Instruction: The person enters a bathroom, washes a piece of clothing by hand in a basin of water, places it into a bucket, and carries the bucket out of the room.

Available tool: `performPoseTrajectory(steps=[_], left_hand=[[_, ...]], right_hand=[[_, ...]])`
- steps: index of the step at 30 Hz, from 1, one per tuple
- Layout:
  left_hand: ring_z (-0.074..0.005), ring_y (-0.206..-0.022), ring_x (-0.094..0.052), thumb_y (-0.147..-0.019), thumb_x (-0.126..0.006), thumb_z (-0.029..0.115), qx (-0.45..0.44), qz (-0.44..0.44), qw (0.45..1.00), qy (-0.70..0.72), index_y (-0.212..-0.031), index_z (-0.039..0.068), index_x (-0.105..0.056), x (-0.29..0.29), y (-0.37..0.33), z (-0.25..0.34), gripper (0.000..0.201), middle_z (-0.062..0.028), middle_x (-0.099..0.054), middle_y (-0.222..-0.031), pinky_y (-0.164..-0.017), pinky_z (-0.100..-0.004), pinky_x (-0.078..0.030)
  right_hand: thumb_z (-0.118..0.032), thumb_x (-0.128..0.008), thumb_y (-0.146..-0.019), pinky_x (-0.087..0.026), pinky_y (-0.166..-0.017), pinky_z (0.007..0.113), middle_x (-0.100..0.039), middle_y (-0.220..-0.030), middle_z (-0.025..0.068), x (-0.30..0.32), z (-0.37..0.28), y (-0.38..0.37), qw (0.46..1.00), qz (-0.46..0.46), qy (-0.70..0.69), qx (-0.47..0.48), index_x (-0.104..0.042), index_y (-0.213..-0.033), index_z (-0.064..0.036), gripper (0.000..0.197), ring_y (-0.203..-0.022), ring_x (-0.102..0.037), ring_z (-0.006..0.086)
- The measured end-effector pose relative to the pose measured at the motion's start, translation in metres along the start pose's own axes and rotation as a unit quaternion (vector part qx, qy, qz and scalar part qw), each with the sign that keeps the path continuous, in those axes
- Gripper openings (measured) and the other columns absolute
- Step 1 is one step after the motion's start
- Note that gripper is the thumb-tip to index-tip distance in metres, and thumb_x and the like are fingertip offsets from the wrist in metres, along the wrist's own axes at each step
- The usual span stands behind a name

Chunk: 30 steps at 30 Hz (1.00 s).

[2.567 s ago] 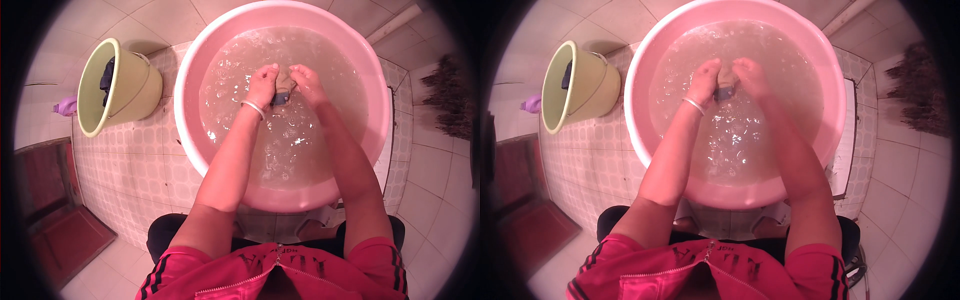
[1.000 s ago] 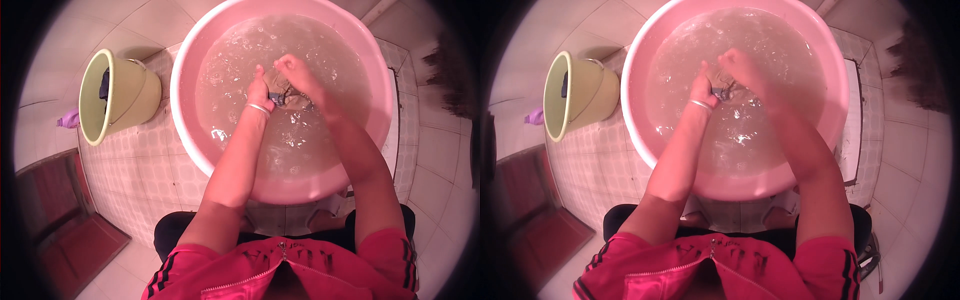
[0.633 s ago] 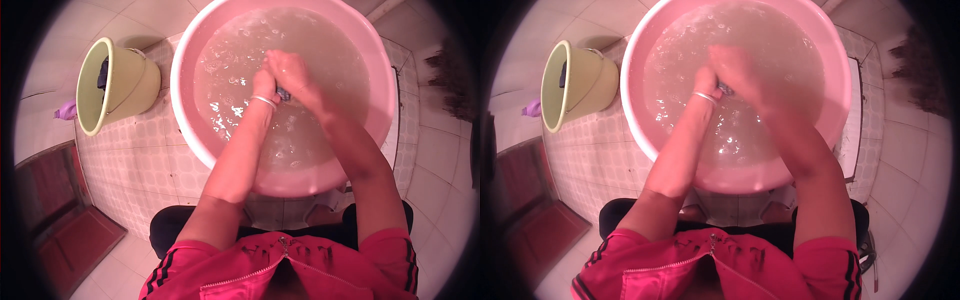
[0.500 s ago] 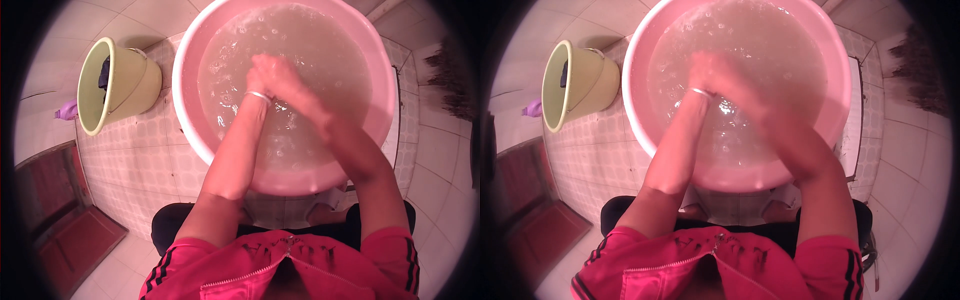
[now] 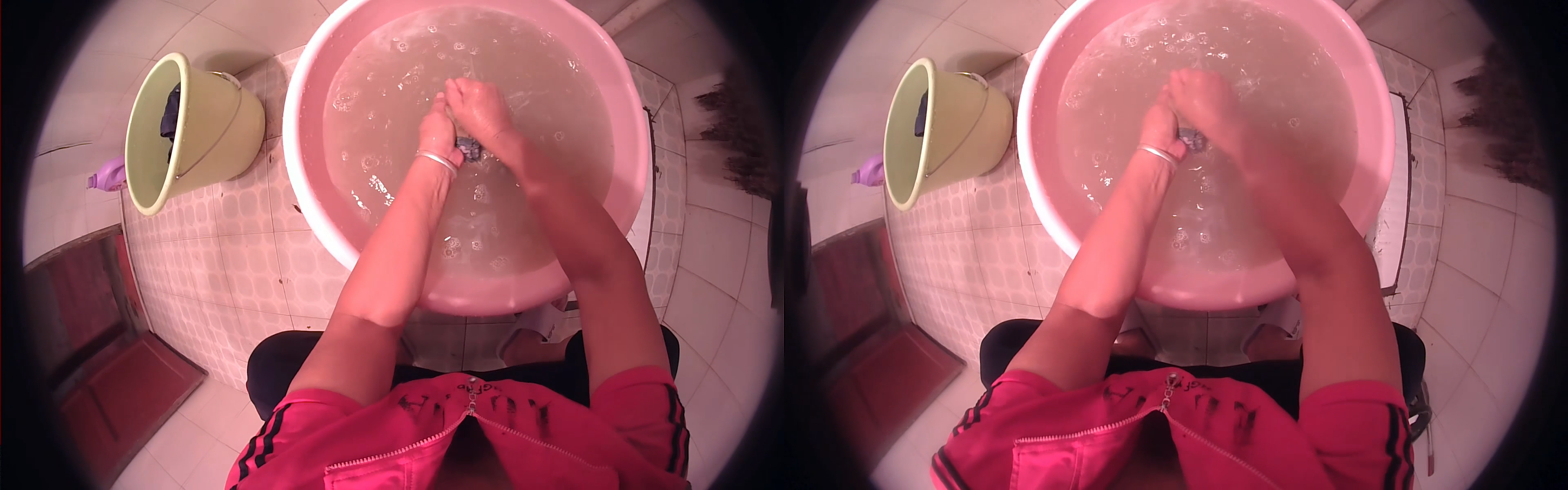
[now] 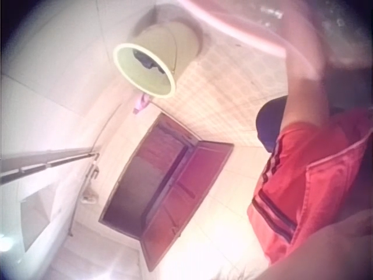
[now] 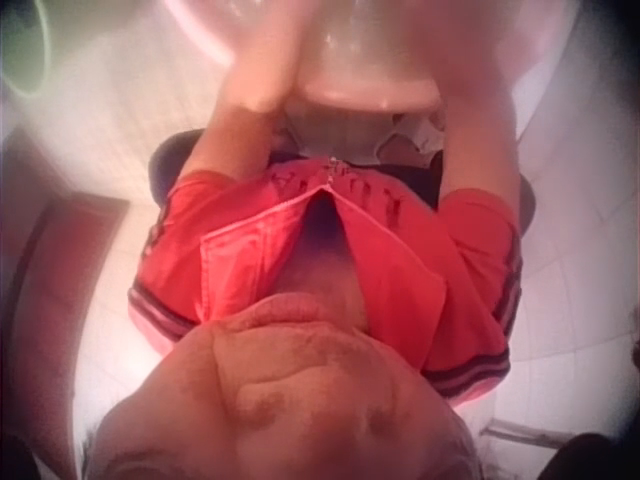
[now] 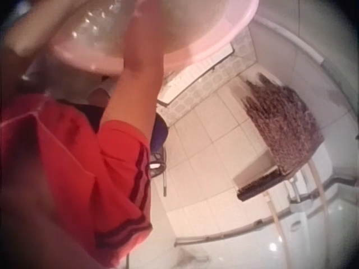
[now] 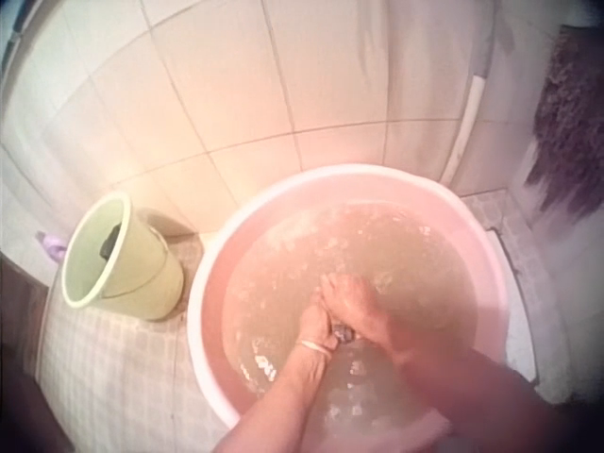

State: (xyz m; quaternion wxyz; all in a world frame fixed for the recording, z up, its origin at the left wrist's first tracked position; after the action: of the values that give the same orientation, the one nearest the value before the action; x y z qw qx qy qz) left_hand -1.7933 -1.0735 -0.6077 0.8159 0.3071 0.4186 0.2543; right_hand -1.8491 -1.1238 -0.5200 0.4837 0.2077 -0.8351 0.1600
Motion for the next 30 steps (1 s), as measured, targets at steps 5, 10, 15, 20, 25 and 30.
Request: performPoseTrajectory(steps=[5,10,15,20,25,30], left_hand=[[-0.0277,-0.082,-0.061,-0.084,-0.054,0.043,-0.142,-0.038,0.921,-0.360,-0.099,0.007,-0.062,0.110,-0.042,0.066,0.039,-0.0127,-0.065,-0.089,-0.071,-0.0391,-0.050],[-0.0177,-0.077,-0.058,-0.086,-0.055,0.044,-0.053,-0.216,0.971,0.090,-0.095,0.008,-0.059,-0.043,0.044,0.027,0.037,-0.0085,-0.060,-0.085,-0.066,-0.0309,-0.048],[-0.0098,-0.068,-0.048,-0.081,-0.064,0.017,-0.229,0.047,0.950,-0.208,-0.077,0.007,-0.050,0.035,0.012,0.065,0.017,-0.0020,-0.048,-0.072,-0.061,-0.0274,-0.043],[-0.0135,-0.071,-0.052,-0.082,-0.059,0.012,-0.221,0.033,0.974,-0.034,-0.072,0.008,-0.051,0.020,0.011,0.071,0.013,-0.0051,-0.053,-0.075,-0.063,-0.0301,-0.044],[-0.0199,-0.065,-0.053,-0.087,-0.044,0.025,-0.007,-0.031,0.989,0.144,-0.075,0.009,-0.056,0.040,0.003,0.076,0.023,-0.0056,-0.055,-0.072,-0.061,-0.0330,-0.045],[-0.0182,-0.063,-0.052,-0.089,-0.042,0.028,-0.089,-0.072,0.985,0.126,-0.074,0.010,-0.056,0.006,0.005,0.045,0.028,-0.0052,-0.055,-0.067,-0.056,-0.0328,-0.044]], right_hand=[[-0.023,-0.051,-0.087,-0.044,-0.088,0.031,-0.065,-0.104,0.0093,-0.048,-0.103,-0.003,0.883,-0.096,-0.458,0.049,-0.061,-0.111,-0.0028,0.033,-0.100,-0.058,0.0180],[-0.041,-0.042,-0.095,-0.042,-0.088,0.032,-0.056,-0.115,0.0095,-0.034,0.111,-0.034,0.924,-0.024,-0.338,-0.175,-0.052,-0.117,0.0002,0.048,-0.105,-0.053,0.0212],[-0.032,-0.046,-0.095,-0.046,-0.081,0.028,-0.059,-0.102,0.0081,-0.047,0.005,0.026,0.684,-0.189,-0.660,-0.248,-0.055,-0.113,-0.0043,0.035,-0.093,-0.057,0.0150],[-0.022,-0.050,-0.094,-0.045,-0.071,0.024,-0.057,-0.092,0.0006,-0.045,0.030,0.002,0.715,-0.143,-0.644,-0.229,-0.054,-0.098,-0.0039,0.019,-0.081,-0.054,0.0088],[-0.027,-0.050,-0.094,-0.043,-0.065,0.026,-0.058,-0.077,0.0036,-0.021,-0.063,0.006,0.893,-0.062,-0.434,-0.101,-0.057,-0.091,-0.0043,0.023,-0.071,-0.054,0.0125],[-0.028,-0.050,-0.091,-0.044,-0.064,0.038,-0.054,-0.066,0.0179,-0.018,-0.046,-0.006,0.972,0.050,-0.228,-0.021,-0.055,-0.083,-0.0010,0.029,-0.066,-0.056,0.0249]])
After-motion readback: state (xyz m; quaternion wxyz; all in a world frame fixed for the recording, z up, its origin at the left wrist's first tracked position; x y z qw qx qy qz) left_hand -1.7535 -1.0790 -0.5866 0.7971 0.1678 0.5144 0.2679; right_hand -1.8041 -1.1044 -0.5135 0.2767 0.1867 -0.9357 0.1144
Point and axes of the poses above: each hand's wrist, its own y-axis away from the middle knuckle, its own x-axis out of the back of the hand, z = x × y, the point moved 5 cm from there along -y, towards the middle knuckle
